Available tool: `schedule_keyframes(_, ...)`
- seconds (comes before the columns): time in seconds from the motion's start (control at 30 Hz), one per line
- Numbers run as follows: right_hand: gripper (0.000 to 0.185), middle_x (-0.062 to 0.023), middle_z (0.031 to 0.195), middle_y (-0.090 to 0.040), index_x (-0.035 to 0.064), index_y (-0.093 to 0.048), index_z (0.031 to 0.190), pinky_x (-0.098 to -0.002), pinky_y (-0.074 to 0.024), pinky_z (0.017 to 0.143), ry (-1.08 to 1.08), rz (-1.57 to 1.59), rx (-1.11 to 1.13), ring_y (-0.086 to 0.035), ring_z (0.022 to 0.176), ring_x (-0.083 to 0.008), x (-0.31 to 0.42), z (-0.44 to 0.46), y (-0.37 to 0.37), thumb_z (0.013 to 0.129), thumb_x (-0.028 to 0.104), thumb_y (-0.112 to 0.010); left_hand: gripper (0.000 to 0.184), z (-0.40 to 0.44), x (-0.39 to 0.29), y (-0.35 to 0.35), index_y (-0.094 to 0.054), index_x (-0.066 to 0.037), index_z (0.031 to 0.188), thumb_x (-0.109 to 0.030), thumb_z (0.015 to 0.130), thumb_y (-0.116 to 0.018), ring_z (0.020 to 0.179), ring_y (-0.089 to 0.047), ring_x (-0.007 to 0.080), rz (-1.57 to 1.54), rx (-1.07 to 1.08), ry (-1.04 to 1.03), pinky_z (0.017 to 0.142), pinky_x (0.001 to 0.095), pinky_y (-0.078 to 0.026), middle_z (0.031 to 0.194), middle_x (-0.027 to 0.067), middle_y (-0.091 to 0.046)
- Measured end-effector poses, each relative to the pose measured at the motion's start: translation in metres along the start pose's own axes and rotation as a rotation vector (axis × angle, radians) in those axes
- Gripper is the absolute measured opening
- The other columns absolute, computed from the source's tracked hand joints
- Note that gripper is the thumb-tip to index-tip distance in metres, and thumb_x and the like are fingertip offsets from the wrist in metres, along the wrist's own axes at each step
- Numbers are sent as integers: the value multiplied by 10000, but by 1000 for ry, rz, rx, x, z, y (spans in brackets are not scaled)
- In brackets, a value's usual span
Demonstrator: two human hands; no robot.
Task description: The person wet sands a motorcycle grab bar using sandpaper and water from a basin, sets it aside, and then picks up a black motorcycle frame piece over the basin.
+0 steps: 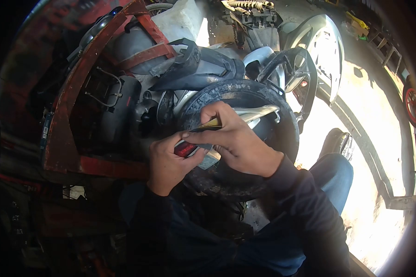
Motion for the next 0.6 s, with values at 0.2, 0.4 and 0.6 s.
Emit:
schedule_keyframes(0.2,610,-119,1102,-464,134,-739,1154,-368,-390,983,-23,-31,24,-474,1105,-304,-6,-3,8,648,-159,-566,346,-1,0,2,-708,-12,958,-196,706,-859,688,-725,225,-33,5,25,630,320,-552,776,130,-711)
schedule_keyframes(0.4,603,-121,1122,-473,135,-745,1133,-377,-393,983,-19,-23,37,-476,1112,-305,-9,-4,11,636,-166,-585,371,-2,-1,3,-712,-12,989,-199,707,-862,709,-729,220,3,26,21,656,312,-561,810,133,-722)
schedule_keyframes(0.6,558,-113,1121,-478,134,-756,1090,-370,-407,953,-22,7,12,-483,1097,-293,-13,-8,13,652,-170,-591,371,-1,0,3,-716,-11,993,-197,707,-862,702,-726,212,-15,9,25,659,310,-562,816,132,-725)
Point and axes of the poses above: each hand's wrist, its own z-axis towards the middle knuckle, its own y-axis out of the back of the hand, x = y × z, the point moved 3 cm from there along z, towards the middle knuckle
